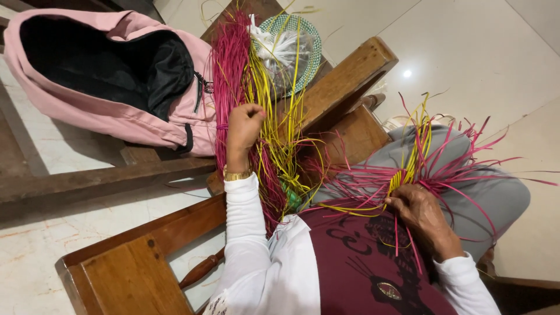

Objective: The person is weaving or braiding long, colorful fibers to create a decorative craft item.

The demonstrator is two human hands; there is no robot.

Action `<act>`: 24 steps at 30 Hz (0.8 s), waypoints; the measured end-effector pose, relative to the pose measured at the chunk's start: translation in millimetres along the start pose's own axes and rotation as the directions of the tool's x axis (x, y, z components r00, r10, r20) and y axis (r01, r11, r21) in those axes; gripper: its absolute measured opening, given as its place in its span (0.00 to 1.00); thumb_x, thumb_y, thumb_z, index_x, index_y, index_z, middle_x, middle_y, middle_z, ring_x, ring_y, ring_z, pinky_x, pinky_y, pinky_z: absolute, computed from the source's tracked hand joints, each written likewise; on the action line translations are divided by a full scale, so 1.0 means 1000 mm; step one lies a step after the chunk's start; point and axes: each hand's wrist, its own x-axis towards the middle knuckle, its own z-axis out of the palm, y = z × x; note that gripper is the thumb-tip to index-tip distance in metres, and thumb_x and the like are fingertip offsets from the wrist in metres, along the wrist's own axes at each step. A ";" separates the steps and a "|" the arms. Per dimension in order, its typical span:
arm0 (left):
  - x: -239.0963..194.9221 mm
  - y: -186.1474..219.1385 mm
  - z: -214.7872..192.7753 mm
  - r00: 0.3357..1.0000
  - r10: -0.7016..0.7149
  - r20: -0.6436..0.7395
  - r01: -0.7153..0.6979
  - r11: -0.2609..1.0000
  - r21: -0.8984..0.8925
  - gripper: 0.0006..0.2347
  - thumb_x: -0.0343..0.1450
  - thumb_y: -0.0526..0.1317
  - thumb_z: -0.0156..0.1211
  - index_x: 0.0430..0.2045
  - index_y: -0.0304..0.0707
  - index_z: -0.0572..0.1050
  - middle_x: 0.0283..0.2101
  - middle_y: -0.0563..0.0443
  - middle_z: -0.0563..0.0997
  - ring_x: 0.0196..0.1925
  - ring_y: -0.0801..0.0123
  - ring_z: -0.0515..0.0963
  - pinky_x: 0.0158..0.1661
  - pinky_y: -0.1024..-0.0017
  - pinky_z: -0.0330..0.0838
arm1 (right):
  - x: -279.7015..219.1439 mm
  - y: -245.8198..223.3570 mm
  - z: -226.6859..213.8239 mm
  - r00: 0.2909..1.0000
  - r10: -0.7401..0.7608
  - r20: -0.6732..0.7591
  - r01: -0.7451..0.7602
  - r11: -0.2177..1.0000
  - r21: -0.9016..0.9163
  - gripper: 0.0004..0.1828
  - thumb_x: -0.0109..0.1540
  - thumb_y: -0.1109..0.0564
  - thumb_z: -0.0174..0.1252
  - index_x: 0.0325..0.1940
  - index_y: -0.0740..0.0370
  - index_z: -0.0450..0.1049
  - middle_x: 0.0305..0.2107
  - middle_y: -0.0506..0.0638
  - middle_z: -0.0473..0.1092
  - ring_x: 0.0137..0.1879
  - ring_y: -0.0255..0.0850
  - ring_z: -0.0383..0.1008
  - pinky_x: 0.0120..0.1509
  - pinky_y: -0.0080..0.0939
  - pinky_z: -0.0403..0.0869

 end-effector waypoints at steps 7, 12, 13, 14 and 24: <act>0.012 0.070 -0.017 0.941 -0.038 -0.335 -0.154 0.835 -0.528 0.04 0.67 0.32 0.53 0.25 0.41 0.74 0.22 0.55 0.74 0.25 0.76 0.70 0.29 0.81 0.62 | -0.001 -0.008 -0.006 1.000 0.005 0.006 -0.005 1.000 0.007 0.08 0.53 0.48 0.64 0.30 0.51 0.78 0.29 0.53 0.75 0.45 0.52 0.75 0.50 0.49 0.72; 0.031 0.107 -0.041 0.823 0.126 -0.553 -0.526 0.535 -0.661 0.08 0.68 0.25 0.43 0.25 0.35 0.70 0.23 0.44 0.76 0.24 0.64 0.74 0.27 0.71 0.71 | 0.001 -0.019 -0.019 0.996 0.013 0.092 -0.016 0.999 0.032 0.10 0.56 0.50 0.59 0.28 0.58 0.76 0.25 0.49 0.74 0.34 0.43 0.73 0.40 0.42 0.68; 0.024 0.120 -0.045 0.772 0.242 -0.587 -0.629 0.415 -0.657 0.05 0.71 0.27 0.46 0.29 0.36 0.70 0.26 0.44 0.76 0.25 0.65 0.73 0.27 0.72 0.69 | 0.001 -0.020 -0.019 0.995 0.022 0.095 -0.025 0.999 0.032 0.10 0.56 0.50 0.59 0.28 0.59 0.76 0.25 0.49 0.74 0.34 0.43 0.73 0.40 0.42 0.68; 0.016 0.133 -0.049 0.701 0.343 -0.625 -0.712 0.280 -0.645 0.02 0.73 0.30 0.50 0.33 0.36 0.70 0.29 0.45 0.75 0.27 0.66 0.72 0.26 0.73 0.68 | 0.001 -0.022 -0.020 0.995 0.032 0.098 -0.035 0.999 0.032 0.10 0.56 0.51 0.60 0.28 0.60 0.76 0.26 0.50 0.74 0.34 0.44 0.74 0.40 0.43 0.68; -0.105 0.119 0.092 0.508 0.726 0.464 0.100 0.485 -0.869 0.25 0.67 0.41 0.65 0.60 0.41 0.68 0.57 0.51 0.75 0.60 0.74 0.72 0.61 0.69 0.66 | -0.001 0.006 -0.017 0.936 -0.291 -0.200 0.294 0.956 -0.017 0.06 0.51 0.57 0.64 0.33 0.54 0.80 0.29 0.58 0.73 0.39 0.58 0.73 0.41 0.53 0.71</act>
